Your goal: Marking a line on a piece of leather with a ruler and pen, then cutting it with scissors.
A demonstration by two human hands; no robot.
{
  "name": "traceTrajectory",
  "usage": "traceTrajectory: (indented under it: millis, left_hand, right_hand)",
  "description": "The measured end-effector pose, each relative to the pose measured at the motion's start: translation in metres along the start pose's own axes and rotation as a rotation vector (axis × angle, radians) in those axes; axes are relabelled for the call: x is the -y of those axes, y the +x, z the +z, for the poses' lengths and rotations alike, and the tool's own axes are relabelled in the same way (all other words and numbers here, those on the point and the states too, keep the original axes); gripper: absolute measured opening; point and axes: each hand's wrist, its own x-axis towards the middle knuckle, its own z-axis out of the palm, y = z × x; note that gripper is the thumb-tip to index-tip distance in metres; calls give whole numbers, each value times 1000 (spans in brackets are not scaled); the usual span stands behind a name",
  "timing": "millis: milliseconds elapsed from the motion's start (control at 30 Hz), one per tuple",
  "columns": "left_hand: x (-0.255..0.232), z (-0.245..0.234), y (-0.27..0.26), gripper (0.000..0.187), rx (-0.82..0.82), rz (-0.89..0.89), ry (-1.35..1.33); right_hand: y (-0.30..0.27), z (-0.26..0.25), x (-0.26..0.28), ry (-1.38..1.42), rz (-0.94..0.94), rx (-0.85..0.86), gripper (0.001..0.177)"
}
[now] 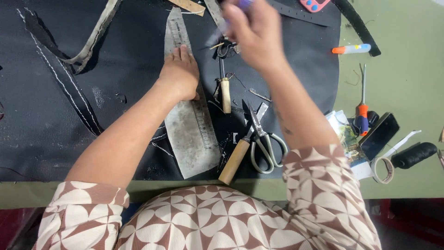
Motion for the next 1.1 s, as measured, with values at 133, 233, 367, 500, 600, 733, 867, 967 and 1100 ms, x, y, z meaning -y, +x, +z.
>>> traceTrajectory:
  millis: [133,233,367,500,600,733,867,967,1100]
  left_hand:
    - [3,2,-6,129,-65,14,-91]
    - [5,-16,-27,118,51,21,-154]
    - [6,-25,-30,118,139,18,-172]
    - [7,-23,-28,119,135,36,-162]
    - [10,-14,-28,116,56,70,-180]
    - [10,0,-17,117,13,67,-170]
    - [10,2,-15,115,-11,75,-163]
    - [10,-2,-19,115,-4,78,-159]
    - [10,4,-15,116,-50,81,-137]
  right_hand:
    - [35,61,-8,43,-31,52,38]
    - [48,87,-12,7,-303,70,42]
    - [56,109,-21,-78,-294,126,38]
    - [60,119,-28,-118,-288,207,22]
    - [60,122,-30,-150,-246,221,21]
    - [66,125,-34,-117,-240,216,17]
    - [70,130,-39,-121,-266,256,15]
    - [75,134,-41,-114,-263,265,15]
    - [81,142,-54,-137,-284,250,21]
